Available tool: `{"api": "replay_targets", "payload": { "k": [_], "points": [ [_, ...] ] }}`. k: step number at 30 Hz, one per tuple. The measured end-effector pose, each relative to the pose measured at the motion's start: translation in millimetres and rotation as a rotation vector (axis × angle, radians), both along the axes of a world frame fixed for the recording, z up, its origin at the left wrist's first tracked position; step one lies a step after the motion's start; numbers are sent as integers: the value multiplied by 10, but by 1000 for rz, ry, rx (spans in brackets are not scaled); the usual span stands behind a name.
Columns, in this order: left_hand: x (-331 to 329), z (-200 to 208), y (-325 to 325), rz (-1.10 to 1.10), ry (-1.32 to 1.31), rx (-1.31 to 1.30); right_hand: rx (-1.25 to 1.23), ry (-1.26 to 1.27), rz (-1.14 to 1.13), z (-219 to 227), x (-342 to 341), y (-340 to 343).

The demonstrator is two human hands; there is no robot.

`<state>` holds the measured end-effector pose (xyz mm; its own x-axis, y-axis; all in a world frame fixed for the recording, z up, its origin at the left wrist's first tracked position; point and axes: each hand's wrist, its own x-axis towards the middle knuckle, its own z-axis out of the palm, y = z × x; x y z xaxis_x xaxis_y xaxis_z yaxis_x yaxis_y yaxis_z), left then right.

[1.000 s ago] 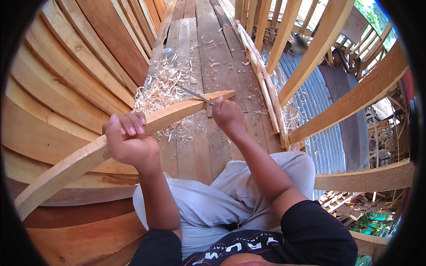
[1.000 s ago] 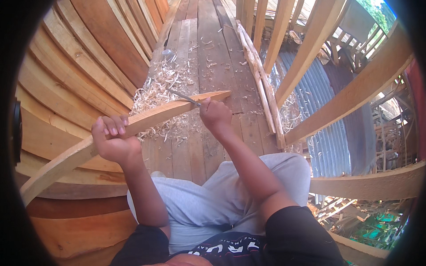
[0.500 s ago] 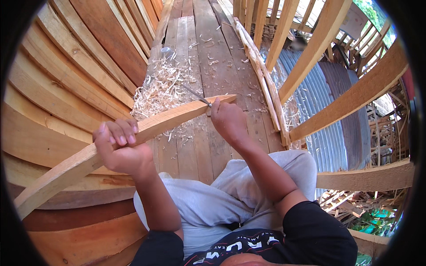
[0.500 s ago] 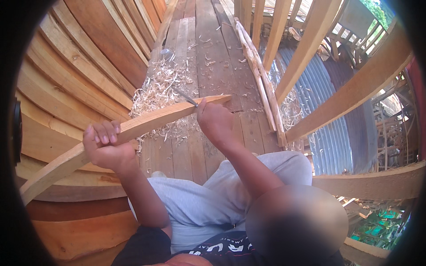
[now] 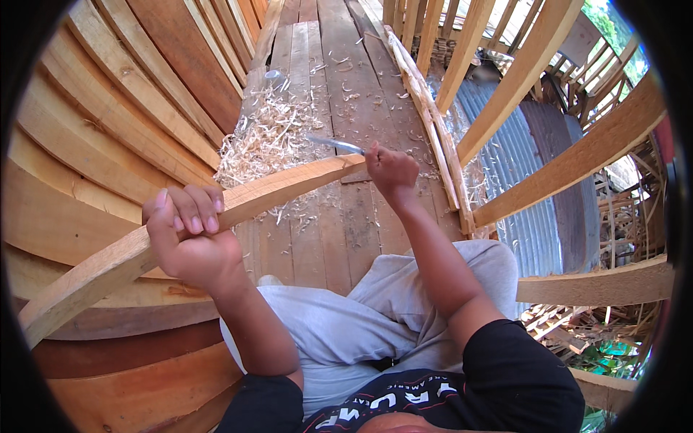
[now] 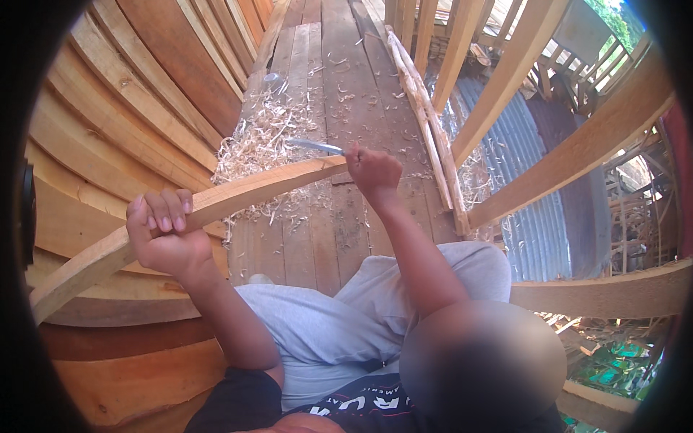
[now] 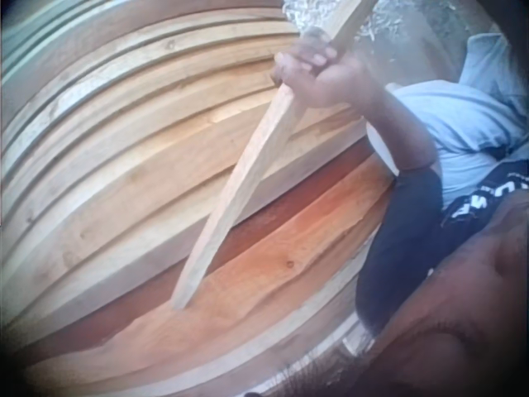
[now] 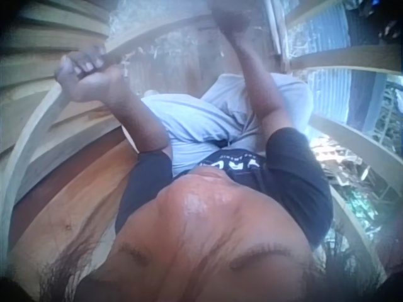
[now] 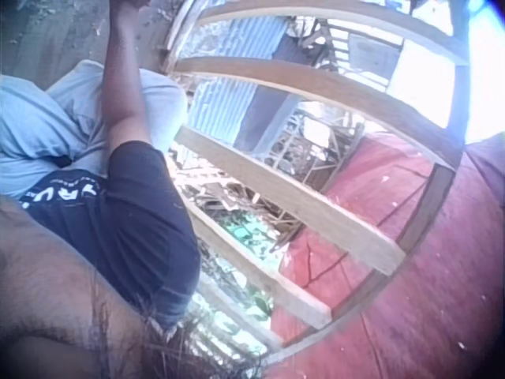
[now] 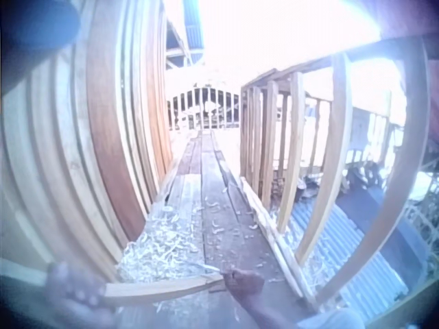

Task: The person sits cross-legged on a wooden floor and uses a knife to carve a long, thin piece of wood. They repeatedly shave off thin layers of wood, creating shavings that accumulate on the floor.

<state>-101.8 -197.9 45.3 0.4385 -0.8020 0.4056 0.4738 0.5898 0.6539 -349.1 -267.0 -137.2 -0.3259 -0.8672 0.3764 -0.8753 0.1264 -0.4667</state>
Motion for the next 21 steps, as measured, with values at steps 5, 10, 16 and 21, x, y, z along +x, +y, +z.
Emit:
{"api": "replay_targets", "payload": {
  "k": [5,10,16,21],
  "points": [
    [2,-13,-21,-2,-12,-25,307,-542,124,41,-115,-27],
    [-14,-6,-24,22,-5,-26,459,-838,388,119,-89,-8],
    [-24,-7,-43,24,-2,-35,443,-759,350,104,-8,76],
    [-20,-10,-39,39,-9,-37,534,-592,325,437,170,204]
  ]
}}
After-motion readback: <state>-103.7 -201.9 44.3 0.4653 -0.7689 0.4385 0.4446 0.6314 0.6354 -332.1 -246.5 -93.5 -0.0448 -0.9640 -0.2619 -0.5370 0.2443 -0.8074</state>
